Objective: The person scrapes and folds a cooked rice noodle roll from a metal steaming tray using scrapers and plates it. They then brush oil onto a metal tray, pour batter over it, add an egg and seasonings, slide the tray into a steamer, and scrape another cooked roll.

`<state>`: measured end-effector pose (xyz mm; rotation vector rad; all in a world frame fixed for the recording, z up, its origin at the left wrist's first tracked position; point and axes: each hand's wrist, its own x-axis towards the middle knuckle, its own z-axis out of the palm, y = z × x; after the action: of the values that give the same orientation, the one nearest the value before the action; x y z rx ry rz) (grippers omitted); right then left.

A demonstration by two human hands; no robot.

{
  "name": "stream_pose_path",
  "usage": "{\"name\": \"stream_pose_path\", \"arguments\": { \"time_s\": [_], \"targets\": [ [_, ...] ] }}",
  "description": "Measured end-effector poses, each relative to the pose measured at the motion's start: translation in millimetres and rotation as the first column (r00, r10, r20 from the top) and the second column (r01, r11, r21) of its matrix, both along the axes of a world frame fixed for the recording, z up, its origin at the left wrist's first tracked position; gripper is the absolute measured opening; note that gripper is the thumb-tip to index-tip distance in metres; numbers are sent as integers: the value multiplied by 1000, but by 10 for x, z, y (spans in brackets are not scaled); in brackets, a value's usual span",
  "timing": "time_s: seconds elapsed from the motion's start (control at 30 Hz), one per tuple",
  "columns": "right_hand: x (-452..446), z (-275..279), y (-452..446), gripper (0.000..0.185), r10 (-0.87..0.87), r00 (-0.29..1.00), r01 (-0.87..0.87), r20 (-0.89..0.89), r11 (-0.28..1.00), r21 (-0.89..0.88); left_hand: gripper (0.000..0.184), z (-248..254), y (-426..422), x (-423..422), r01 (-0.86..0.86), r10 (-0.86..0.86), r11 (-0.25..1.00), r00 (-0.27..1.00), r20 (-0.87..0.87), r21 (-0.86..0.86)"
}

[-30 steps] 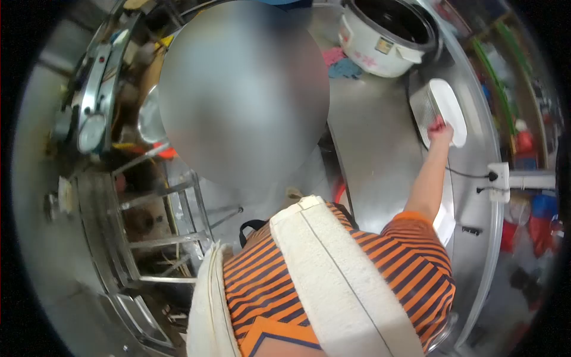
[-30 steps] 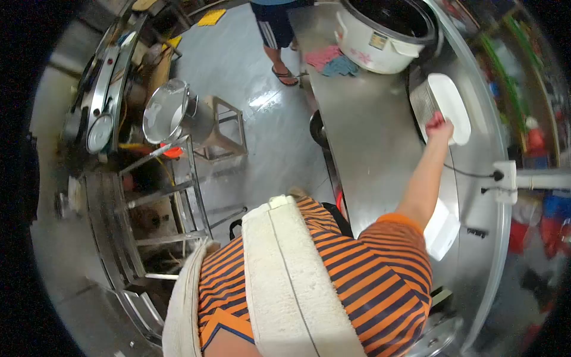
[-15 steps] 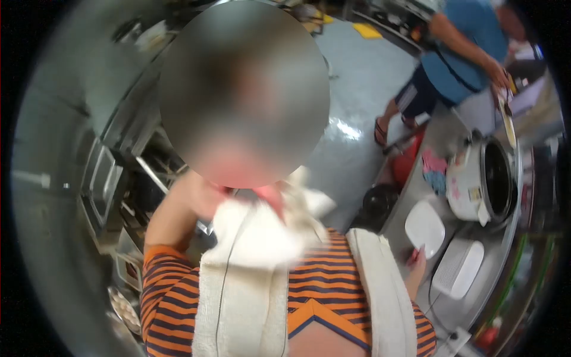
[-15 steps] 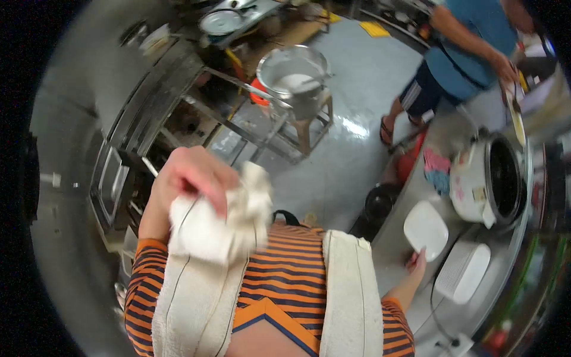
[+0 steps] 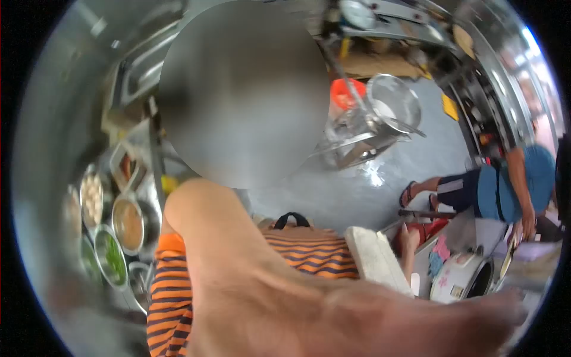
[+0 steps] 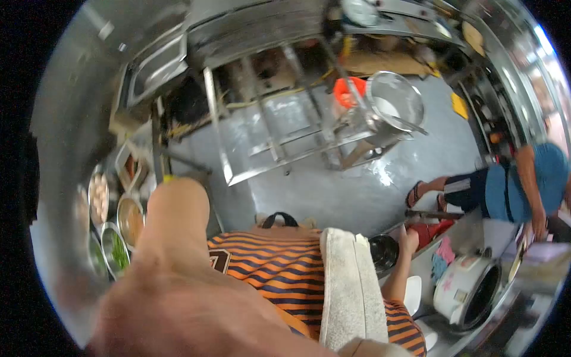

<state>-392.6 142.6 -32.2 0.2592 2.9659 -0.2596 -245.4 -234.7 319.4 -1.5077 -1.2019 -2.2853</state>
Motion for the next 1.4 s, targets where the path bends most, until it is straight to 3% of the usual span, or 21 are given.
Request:
{"name": "stream_pose_path", "arguments": {
  "time_s": [0.17, 0.27, 0.37, 0.4, 0.53, 0.57, 0.63, 0.67, 0.7, 0.77, 0.8, 0.9, 0.97, 1.03, 1.1, 1.17, 1.23, 1.27, 1.3, 1.37, 1.4],
  "targets": [
    [-561, -61, -1802, 37, 487, 869, -494, -89, 842, -217, 34, -72, -505, 687, -360, 360, 932, 933, 18, 49],
    [-168, 361, -3122, 35, 717, 627, -778, -305, 561, -282, 36, -111, -822, 1240, -554, 552, 831, 832, 52, 37],
    [377, 602, -4330, 29, 879, 372, -894, -299, 252, -370, 37, -165, -1002, 1748, -735, 732, 677, 677, 76, 26],
    [610, 583, -4700, 26, 886, 302, -874, -351, 110, -474, 37, -175, -1043, 1899, -786, 782, 618, 618, 82, 23],
    [1833, 848, -5774, 24, 933, -238, -811, -270, -344, -473, 39, -194, -1040, 2370, -932, 929, 363, 361, 85, -8],
    [2171, 932, -5907, 25, 887, -381, -745, -263, -462, -480, 40, -225, -1007, 2448, -954, 951, 298, 295, 89, -28],
    [2702, 956, -6055, 26, 719, -635, -572, -282, -683, -454, 34, -435, -909, 2438, -913, 915, 403, 401, 45, -55],
    [2931, 882, -6117, 26, 603, -736, -464, -309, -781, -419, 33, -593, -718, 2318, -954, 957, 254, 272, 103, 161],
    [3147, 803, -6129, 24, 481, -804, -341, -349, -854, -392, 31, -507, -769, 2399, -973, 971, 211, 220, 98, 93],
    [3485, 806, -6083, 22, 366, -865, -214, -342, -887, -409, 27, -324, -879, 2559, -992, 991, 120, 117, 70, -45],
    [3598, 765, -6048, 21, 353, -874, -190, -334, -881, -434, 24, -299, -849, 2576, -970, 983, 183, 180, 30, -161],
    [3863, 561, -5874, 19, 370, -863, -221, -344, -888, -402, 17, -332, -599, 2598, -978, 1000, 22, 24, -5, -207],
    [3990, 407, -5825, 21, 362, -882, -226, -304, -888, -401, 16, -273, -504, 2781, -905, 987, -102, -42, -153, -412],
    [4081, 171, -5754, 36, 274, -783, -214, -558, -962, -172, 17, -275, -273, 2948, -863, 985, -150, -89, -147, -482],
    [4225, 116, -5723, 52, 301, -806, -248, -509, -954, -170, 29, -401, -73, 3176, -505, 991, -129, -86, -99, -854],
    [4325, 35, -5786, 57, 362, -867, -334, -342, -932, -139, 37, -850, 12, 3390, -513, 906, -134, -411, 105, -848],
    [4373, -60, -5842, 57, 502, -845, -408, -186, -828, -384, 42, -1160, 6, 3457, -421, 580, -227, -783, 225, -878],
    [4342, -75, -5890, 55, 478, -860, -405, -177, -852, -331, 44, -1280, -10, 3489, -341, 393, -207, -887, 242, -917],
    [4259, -81, -5903, 54, 466, -870, -413, -159, -866, -282, 45, -1371, 11, 3547, -160, 272, -110, -954, 125, -981],
    [3969, 67, -5925, 53, 516, -855, -434, -53, -768, -471, 41, -1588, 71, 3705, -232, 233, -68, -949, 211, -970],
    [3759, -11, -5896, 49, 565, -815, -424, -133, -736, -527, 39, -1623, 54, 3752, -237, 225, -62, -950, 218, -969]
  ]
}}
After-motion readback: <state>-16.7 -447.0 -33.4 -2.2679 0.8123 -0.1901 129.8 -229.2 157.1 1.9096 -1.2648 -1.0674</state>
